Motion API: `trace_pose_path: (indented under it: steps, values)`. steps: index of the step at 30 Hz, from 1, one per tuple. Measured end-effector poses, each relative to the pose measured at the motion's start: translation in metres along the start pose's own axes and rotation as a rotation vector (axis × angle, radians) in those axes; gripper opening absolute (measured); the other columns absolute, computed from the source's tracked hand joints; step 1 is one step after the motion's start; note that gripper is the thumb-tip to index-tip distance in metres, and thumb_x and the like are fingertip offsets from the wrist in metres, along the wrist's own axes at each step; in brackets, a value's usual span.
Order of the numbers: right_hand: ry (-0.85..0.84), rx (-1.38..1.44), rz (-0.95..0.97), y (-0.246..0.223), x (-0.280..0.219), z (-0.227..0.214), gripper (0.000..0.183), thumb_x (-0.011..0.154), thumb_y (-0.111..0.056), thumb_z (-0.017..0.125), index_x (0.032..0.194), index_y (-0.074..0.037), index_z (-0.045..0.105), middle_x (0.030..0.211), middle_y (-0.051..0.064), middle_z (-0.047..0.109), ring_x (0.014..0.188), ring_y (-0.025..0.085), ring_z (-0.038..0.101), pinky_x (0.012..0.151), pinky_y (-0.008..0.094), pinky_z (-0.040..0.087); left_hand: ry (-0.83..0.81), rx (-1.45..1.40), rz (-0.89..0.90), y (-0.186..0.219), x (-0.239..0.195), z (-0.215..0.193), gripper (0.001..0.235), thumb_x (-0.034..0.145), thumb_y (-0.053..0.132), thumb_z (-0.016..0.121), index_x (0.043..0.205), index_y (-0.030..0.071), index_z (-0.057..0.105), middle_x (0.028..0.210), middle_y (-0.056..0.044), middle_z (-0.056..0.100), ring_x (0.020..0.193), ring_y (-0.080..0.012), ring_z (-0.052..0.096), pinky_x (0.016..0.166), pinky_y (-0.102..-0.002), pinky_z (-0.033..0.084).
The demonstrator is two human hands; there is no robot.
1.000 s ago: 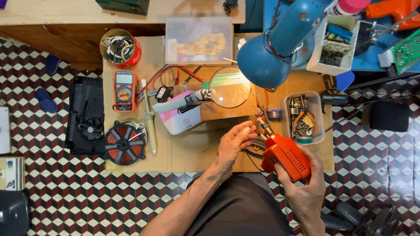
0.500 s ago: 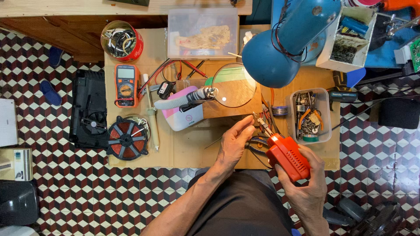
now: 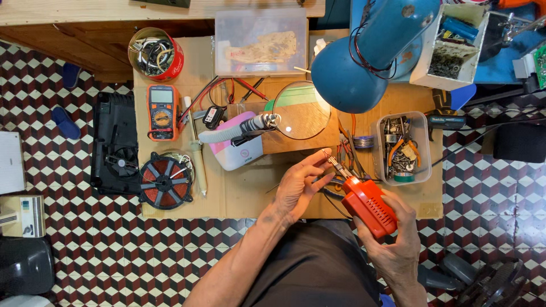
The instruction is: The person uses a heat gun and a metal tool to repeatedly heat and scrape a small component on a workbench. They adjust the component's position and the tool angle while working under a magnifying lamp.
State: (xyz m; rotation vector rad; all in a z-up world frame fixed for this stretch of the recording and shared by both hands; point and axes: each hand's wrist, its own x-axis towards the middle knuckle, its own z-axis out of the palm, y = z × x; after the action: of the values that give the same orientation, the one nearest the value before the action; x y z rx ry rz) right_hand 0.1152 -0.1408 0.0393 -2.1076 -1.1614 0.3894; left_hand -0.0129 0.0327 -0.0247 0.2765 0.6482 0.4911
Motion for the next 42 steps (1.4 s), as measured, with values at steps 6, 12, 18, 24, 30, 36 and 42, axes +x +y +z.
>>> trace_pose_path:
  steps: [6, 12, 18, 24, 30, 36, 42]
  values:
    - [0.013, -0.002, -0.011, -0.001, -0.004, -0.001, 0.075, 0.073, -0.016, 0.083, 0.137, -0.009, 0.045, 0.135, 0.017, 0.054, 0.123, 0.03, 0.061, 0.098, 0.04, 0.052, 0.124, -0.097, 0.025, 0.0, 0.001, -0.009, 0.06, 0.09, 0.01, 0.061, 0.149, 0.002, 0.047, 0.149, -0.013, 0.051, 0.129, -0.0207, 0.054, 0.109, -0.038, 0.046]
    - [0.003, 0.227, 0.313, -0.002, 0.004, -0.004, 0.075, 0.077, -0.017, 0.08, 0.141, -0.005, 0.044, 0.123, 0.016, 0.06, 0.105, 0.024, 0.068, 0.086, 0.036, 0.062, 0.17, 0.259, 0.0, -0.017, 0.005, -0.026, 0.054, 0.094, 0.019, 0.059, 0.145, 0.002, 0.052, 0.143, -0.013, 0.06, 0.121, -0.0184, 0.061, 0.106, -0.036, 0.047]
    - [0.175, 0.75, 0.348, 0.01, 0.018, -0.017, 0.068, 0.089, -0.01, 0.074, 0.148, 0.0, 0.04, 0.135, 0.017, 0.058, 0.126, 0.022, 0.062, 0.111, 0.034, 0.054, -0.12, 0.53, -0.15, -0.034, -0.008, -0.019, 0.05, 0.101, 0.032, 0.06, 0.14, 0.001, 0.061, 0.129, -0.007, 0.069, 0.111, -0.013, 0.063, 0.1, -0.029, 0.047]
    - [0.238, 1.018, 0.447, 0.024, 0.027, -0.025, 0.067, 0.087, -0.008, 0.073, 0.146, -0.003, 0.043, 0.13, 0.013, 0.061, 0.121, 0.019, 0.063, 0.105, 0.036, 0.05, -0.168, 0.502, -0.194, -0.032, -0.021, 0.011, 0.047, 0.098, 0.033, 0.066, 0.134, 0.003, 0.067, 0.117, -0.004, 0.072, 0.102, -0.0091, 0.065, 0.091, -0.025, 0.052]
    - [0.305, 1.035, 0.518, 0.026, 0.028, -0.016, 0.065, 0.087, -0.009, 0.073, 0.145, -0.003, 0.045, 0.126, 0.01, 0.062, 0.116, 0.016, 0.065, 0.106, 0.033, 0.055, 0.007, 0.481, -0.176, -0.041, -0.018, 0.016, 0.037, 0.095, 0.029, 0.071, 0.119, 0.001, 0.073, 0.108, -0.004, 0.074, 0.095, -0.0087, 0.066, 0.086, -0.025, 0.053]
    - [0.318, 1.007, 0.488, 0.017, 0.03, -0.008, 0.065, 0.085, -0.012, 0.075, 0.142, -0.002, 0.047, 0.123, 0.009, 0.061, 0.115, 0.017, 0.063, 0.105, 0.035, 0.052, 0.091, 0.463, -0.017, -0.055, -0.011, 0.011, 0.032, 0.099, 0.028, 0.068, 0.116, 0.002, 0.075, 0.101, -0.003, 0.073, 0.088, -0.0077, 0.064, 0.078, -0.023, 0.05]
    - [0.341, 1.0, 0.497, 0.012, 0.039, -0.002, 0.07, 0.079, -0.017, 0.078, 0.14, 0.0, 0.048, 0.128, 0.015, 0.061, 0.118, 0.021, 0.061, 0.103, 0.038, 0.048, 0.09, 0.457, 0.046, -0.047, -0.003, 0.013, 0.031, 0.098, 0.026, 0.064, 0.113, 0.001, 0.074, 0.098, -0.003, 0.076, 0.086, -0.0077, 0.067, 0.078, -0.022, 0.053]
